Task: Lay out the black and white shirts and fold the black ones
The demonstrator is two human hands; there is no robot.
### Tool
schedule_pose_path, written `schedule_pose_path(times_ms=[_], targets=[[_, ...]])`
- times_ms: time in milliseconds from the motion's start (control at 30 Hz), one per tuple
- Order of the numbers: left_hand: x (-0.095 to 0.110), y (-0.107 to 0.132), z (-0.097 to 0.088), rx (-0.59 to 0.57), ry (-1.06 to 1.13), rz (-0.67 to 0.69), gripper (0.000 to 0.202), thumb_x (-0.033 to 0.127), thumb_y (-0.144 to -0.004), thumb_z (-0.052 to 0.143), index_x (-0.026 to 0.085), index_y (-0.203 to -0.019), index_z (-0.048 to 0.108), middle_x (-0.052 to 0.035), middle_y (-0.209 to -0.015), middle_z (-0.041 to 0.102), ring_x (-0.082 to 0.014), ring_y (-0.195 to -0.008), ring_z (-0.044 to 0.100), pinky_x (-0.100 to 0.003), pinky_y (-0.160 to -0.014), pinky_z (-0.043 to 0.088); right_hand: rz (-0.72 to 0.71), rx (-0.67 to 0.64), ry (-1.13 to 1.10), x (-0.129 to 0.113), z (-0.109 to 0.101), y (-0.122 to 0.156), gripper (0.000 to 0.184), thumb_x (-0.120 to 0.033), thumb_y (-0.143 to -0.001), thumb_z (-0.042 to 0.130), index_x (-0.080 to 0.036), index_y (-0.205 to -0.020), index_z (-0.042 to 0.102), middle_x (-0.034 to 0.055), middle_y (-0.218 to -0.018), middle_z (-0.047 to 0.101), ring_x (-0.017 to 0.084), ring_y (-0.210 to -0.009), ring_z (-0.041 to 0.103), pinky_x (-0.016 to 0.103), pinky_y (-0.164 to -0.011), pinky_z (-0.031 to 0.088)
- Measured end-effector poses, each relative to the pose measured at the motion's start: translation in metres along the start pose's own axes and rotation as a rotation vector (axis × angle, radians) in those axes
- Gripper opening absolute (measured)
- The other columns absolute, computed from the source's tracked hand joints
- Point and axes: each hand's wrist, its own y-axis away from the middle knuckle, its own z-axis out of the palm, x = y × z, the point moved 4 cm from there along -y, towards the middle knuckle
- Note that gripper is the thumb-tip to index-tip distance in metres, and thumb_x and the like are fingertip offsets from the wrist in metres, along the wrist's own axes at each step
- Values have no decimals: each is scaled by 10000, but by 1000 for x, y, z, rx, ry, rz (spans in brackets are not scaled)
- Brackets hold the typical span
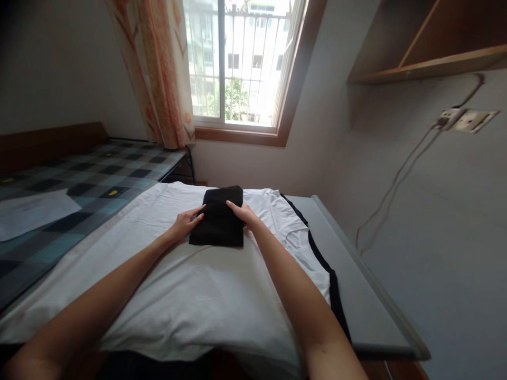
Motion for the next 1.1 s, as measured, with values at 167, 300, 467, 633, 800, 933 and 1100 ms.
schedule_pose_path(times_ms=[167,300,467,633,800,933,1100], targets=[[-2,0,-5,27,122,4,472,449,-948,387,234,-1327,569,-29,-1345,592,-217,-1260,529,-353,-1075,390,-6,35,38,-25,-10,12,347,-330,-827,639,-196,-1146,610,70,-1109,696,193,-948,663,297,-804,550],[-4,-2,-3,17,87,11,436,422,-960,354,227,-1234,631,-44,-1259,649,-222,-1186,580,-355,-1030,424,-1,-52,148,-34,-67,6,371,-373,-794,689,-156,-1092,651,106,-1058,711,211,-896,679,307,-789,550],[-6,-2,6,-30,-85,27,368,413,-941,417,256,-1163,665,-58,-1194,662,-256,-1150,579,-444,-1005,396,58,211,732,-13,-141,3,522,-332,-752,737,-113,-1211,613,140,-1075,702,248,-933,671,334,-823,523],[-4,3,11,-44,-176,90,345,427,-946,422,276,-1114,682,-59,-1196,635,-264,-1142,552,-489,-1001,344,-294,222,929,-20,-110,21,464,-392,-882,569,-147,-1275,590,128,-1279,622,232,-1181,569,328,-1013,409],[-3,6,10,-59,-183,116,343,423,-956,407,276,-1109,676,-61,-1204,627,-247,-1139,548,-460,-988,347,-335,165,1091,-34,-52,33,673,-561,-901,459,-119,-1408,462,165,-1453,456,274,-1340,404,377,-1085,314],[-1,7,9,-57,-204,130,310,411,-935,448,273,-1094,676,-61,-1201,627,-244,-1119,560,-450,-975,359,-284,220,1356,-35,-20,45,688,-565,-826,558,-160,-1377,485,194,-1417,463,362,-1257,444,479,-1003,346],[3,9,10,-47,-238,149,281,393,-892,516,268,-1089,673,-63,-1189,624,-257,-1110,563,-455,-963,368,-404,326,1519,-44,-1,58,418,-371,-797,623,-149,-1150,603,188,-1156,599,323,-1047,553,428,-860,424]])
